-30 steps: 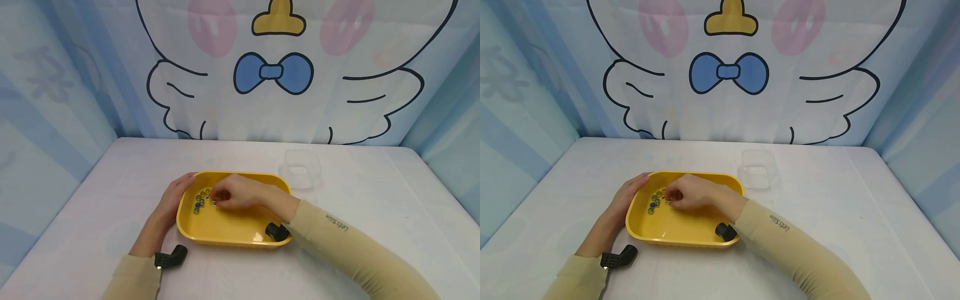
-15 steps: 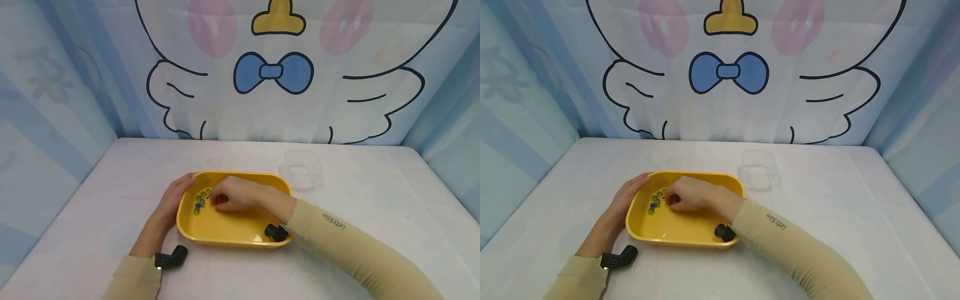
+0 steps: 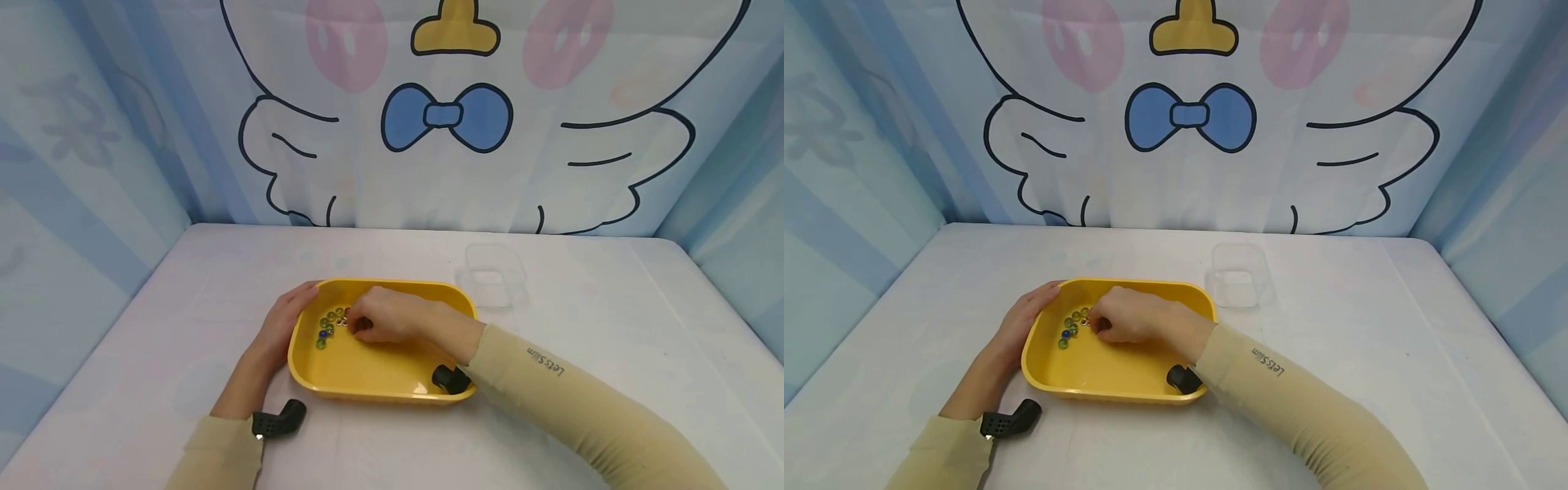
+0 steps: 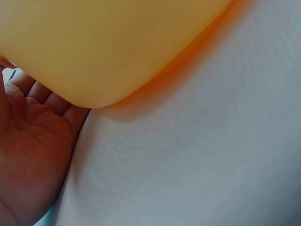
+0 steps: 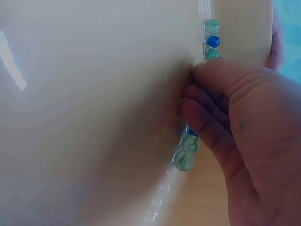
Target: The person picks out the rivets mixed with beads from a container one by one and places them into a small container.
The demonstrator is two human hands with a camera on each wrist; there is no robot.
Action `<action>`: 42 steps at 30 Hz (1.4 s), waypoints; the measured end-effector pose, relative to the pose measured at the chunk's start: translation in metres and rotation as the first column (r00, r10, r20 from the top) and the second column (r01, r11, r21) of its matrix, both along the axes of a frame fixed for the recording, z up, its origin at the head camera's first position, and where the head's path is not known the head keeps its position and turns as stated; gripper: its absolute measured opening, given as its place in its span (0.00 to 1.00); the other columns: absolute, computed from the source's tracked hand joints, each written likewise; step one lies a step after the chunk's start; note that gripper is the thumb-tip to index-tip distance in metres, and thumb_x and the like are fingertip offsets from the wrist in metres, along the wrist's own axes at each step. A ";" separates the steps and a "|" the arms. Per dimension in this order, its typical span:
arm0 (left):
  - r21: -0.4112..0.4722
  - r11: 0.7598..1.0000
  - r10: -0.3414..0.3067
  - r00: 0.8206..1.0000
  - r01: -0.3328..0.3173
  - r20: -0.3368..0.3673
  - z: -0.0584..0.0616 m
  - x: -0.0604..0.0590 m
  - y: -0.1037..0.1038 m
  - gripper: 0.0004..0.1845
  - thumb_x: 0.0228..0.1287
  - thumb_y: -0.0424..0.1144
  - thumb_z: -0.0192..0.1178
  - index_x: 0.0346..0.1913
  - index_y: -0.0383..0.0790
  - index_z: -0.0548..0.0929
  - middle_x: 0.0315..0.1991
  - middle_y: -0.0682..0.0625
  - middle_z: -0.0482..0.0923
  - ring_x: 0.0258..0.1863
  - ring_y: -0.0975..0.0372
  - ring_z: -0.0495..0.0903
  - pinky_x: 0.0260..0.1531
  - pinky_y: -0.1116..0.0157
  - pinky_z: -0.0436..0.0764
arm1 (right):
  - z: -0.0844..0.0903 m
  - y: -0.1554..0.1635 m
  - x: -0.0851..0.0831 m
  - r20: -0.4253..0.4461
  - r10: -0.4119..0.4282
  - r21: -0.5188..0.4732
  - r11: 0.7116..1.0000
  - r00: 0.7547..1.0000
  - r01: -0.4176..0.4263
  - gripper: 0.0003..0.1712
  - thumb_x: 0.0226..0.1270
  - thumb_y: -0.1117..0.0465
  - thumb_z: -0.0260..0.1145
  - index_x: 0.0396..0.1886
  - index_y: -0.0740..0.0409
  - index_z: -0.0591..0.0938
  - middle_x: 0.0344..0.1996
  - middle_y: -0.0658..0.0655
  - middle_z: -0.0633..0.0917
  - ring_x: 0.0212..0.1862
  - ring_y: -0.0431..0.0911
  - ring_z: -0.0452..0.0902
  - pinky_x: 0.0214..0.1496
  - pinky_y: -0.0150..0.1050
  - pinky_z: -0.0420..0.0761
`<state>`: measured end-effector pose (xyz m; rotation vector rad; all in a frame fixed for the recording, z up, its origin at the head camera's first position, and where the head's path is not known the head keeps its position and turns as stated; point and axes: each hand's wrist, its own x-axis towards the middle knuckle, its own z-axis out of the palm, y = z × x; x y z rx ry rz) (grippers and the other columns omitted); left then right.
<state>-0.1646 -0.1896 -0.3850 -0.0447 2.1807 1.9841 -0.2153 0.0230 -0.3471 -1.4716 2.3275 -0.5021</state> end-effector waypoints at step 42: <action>0.011 1.000 0.006 1.000 -0.006 0.009 0.000 -0.001 0.000 0.27 0.81 0.51 0.42 0.72 0.38 0.70 0.69 0.44 0.70 0.69 0.55 0.67 0.71 0.55 0.62 | 0.011 0.015 0.002 0.019 -0.109 -0.151 0.982 0.994 0.111 0.04 0.62 0.69 0.65 0.35 0.58 0.83 0.29 0.48 0.79 0.33 0.41 0.73 0.36 0.31 0.76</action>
